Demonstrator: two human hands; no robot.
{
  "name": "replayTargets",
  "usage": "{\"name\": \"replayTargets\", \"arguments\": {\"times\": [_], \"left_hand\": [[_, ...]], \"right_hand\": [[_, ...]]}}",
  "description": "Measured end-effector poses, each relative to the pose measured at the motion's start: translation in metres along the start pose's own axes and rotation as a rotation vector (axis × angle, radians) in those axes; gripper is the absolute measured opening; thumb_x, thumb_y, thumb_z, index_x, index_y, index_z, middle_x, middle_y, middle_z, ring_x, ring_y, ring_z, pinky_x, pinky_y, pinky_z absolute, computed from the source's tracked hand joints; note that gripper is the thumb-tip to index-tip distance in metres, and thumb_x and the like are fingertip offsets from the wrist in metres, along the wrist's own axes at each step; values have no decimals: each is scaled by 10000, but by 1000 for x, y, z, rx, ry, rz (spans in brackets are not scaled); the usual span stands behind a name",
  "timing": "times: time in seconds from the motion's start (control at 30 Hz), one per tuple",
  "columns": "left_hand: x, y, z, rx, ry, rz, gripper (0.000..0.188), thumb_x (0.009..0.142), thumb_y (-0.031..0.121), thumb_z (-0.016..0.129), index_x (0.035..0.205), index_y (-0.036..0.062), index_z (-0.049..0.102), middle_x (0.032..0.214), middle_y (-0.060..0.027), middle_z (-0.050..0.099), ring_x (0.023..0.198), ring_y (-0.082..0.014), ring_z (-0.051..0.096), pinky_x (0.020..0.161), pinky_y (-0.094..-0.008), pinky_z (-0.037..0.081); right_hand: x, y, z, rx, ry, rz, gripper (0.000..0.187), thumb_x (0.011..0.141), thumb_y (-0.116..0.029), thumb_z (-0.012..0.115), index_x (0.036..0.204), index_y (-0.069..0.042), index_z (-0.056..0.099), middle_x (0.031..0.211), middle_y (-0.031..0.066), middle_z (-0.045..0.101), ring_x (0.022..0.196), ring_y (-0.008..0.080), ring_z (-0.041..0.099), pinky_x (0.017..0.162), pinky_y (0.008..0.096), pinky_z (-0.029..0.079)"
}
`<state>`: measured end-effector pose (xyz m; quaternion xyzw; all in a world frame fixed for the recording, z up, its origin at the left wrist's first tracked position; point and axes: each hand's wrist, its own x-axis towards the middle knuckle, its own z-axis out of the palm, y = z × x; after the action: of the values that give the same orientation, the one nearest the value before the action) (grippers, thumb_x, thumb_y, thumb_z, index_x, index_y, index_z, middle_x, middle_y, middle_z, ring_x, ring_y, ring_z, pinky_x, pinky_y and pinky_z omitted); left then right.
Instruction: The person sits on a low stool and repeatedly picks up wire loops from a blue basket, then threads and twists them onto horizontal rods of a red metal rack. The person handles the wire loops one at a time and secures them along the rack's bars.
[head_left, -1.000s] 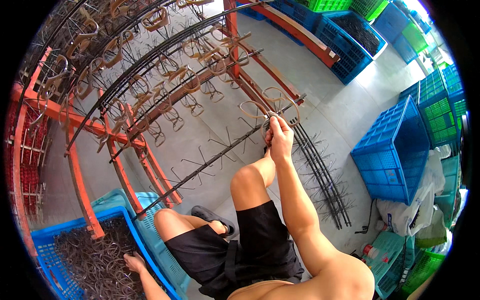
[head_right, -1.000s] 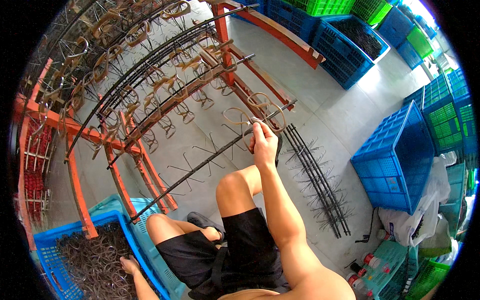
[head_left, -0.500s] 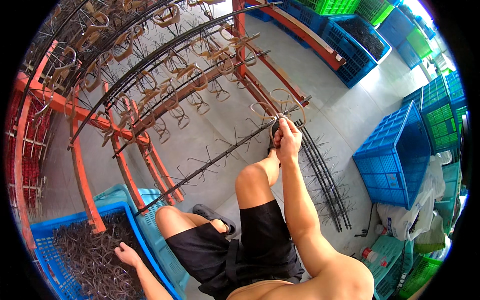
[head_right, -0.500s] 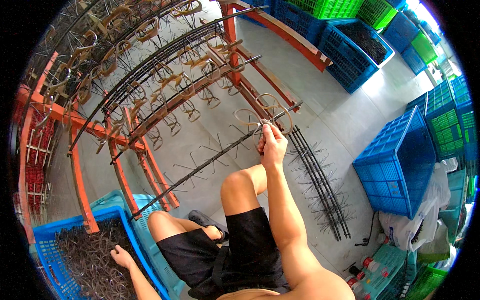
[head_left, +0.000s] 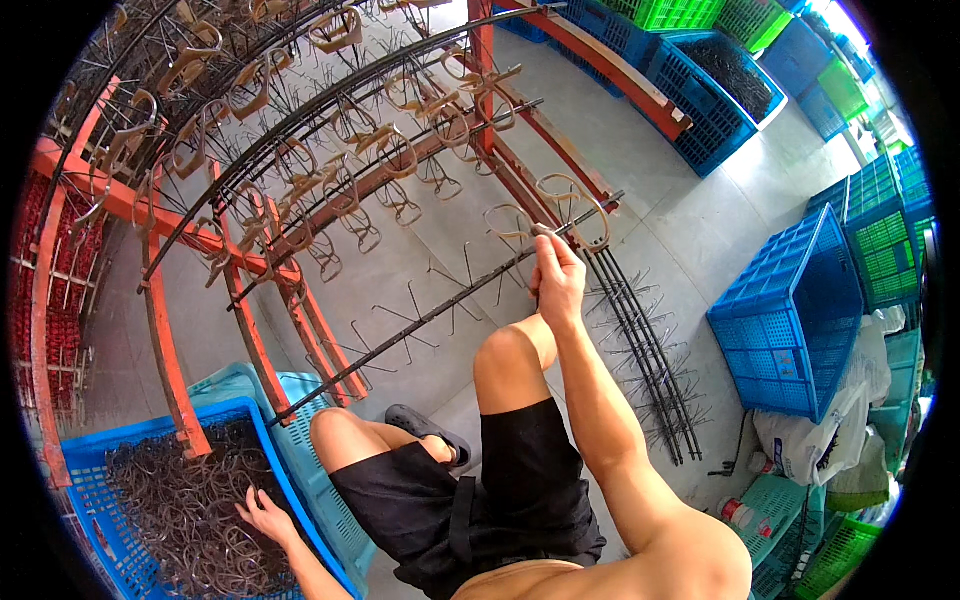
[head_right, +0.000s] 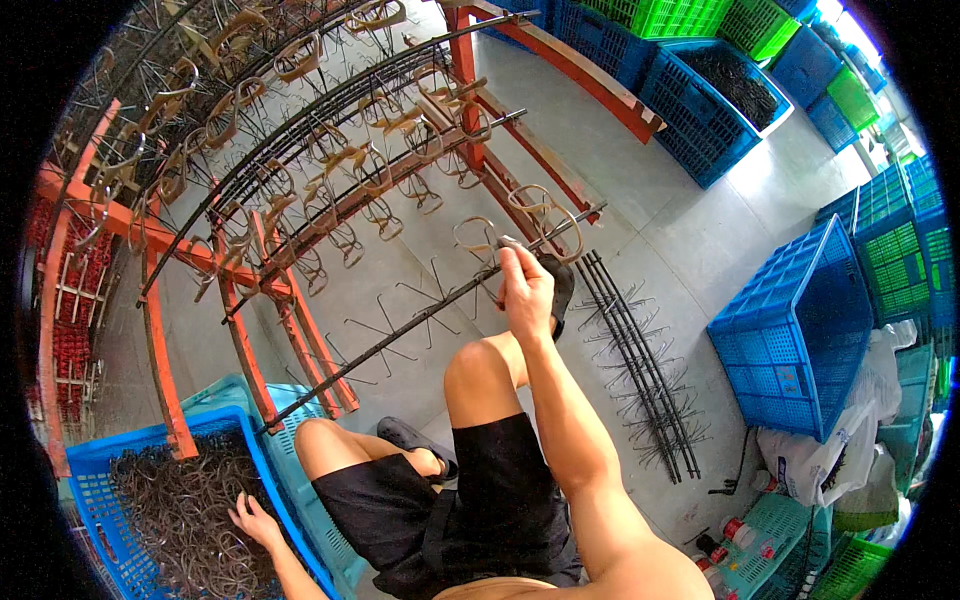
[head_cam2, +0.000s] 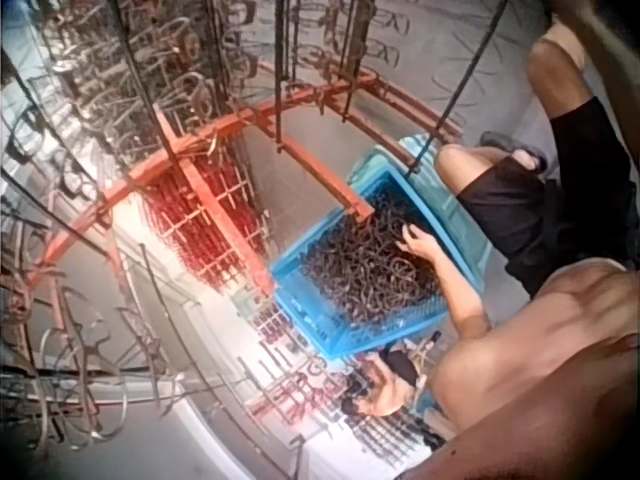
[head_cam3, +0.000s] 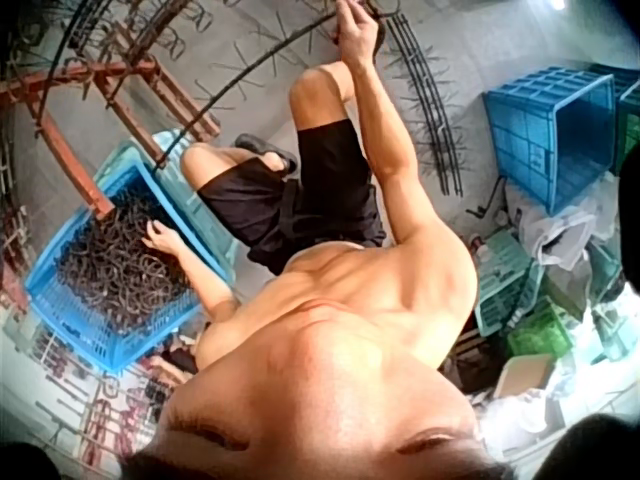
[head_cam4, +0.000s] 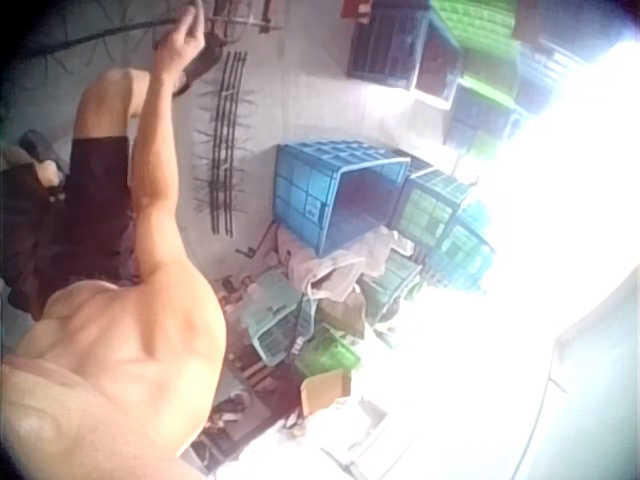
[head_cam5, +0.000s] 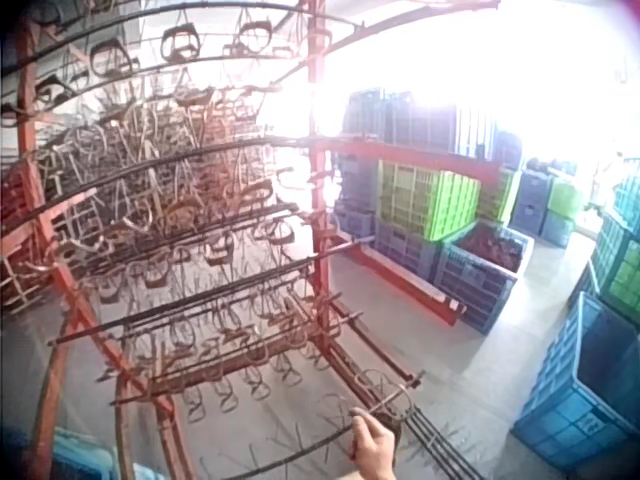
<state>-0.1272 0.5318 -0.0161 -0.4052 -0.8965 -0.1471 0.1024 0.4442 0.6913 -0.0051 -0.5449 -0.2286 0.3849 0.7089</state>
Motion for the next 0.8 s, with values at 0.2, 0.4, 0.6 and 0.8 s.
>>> {"name": "replayTargets", "arguments": {"times": [0.2, 0.4, 0.6, 0.8], "left_hand": [[5, -12, 10, -409, -301, -62, 267, 850, 103, 539, 1084, -15, 591, 1069, -116, 596, 901, -206, 584, 769, -299, 464], [0, 4, 14, -654, -280, -109, 285, 937, 166, 470, 1189, 38, 507, 1009, -93, 573, 825, -153, 555, 664, -266, 463], [4, -32, 42, -770, -277, -143, 385, 939, 116, 411, 1316, 70, 348, 985, -88, 560, 787, -140, 532, 626, -259, 445], [3, -6, 25, -416, -259, -176, 306, 914, 229, 464, 1102, 2, 545, 1026, -164, 579, 833, -250, 559, 690, -342, 447]], "right_hand": [[-5, 3, 8, -189, -11, -58, 230, 887, -189, 590, 1060, -42, 627, 503, -60, 435, 393, 31, 382, 362, 191, 317], [-7, 6, 7, -66, -6, -7, 239, 902, -195, 565, 1074, -39, 624, 499, -49, 445, 392, 27, 378, 353, 192, 308], [-14, 3, 26, -33, 60, -33, 233, 901, -189, 567, 1050, -20, 624, 538, -44, 465, 402, 25, 387, 342, 194, 303], [-6, 0, 11, -261, 32, -109, 178, 883, -132, 584, 1006, -20, 645, 569, -92, 427, 470, 1, 330, 400, 185, 255]]}}
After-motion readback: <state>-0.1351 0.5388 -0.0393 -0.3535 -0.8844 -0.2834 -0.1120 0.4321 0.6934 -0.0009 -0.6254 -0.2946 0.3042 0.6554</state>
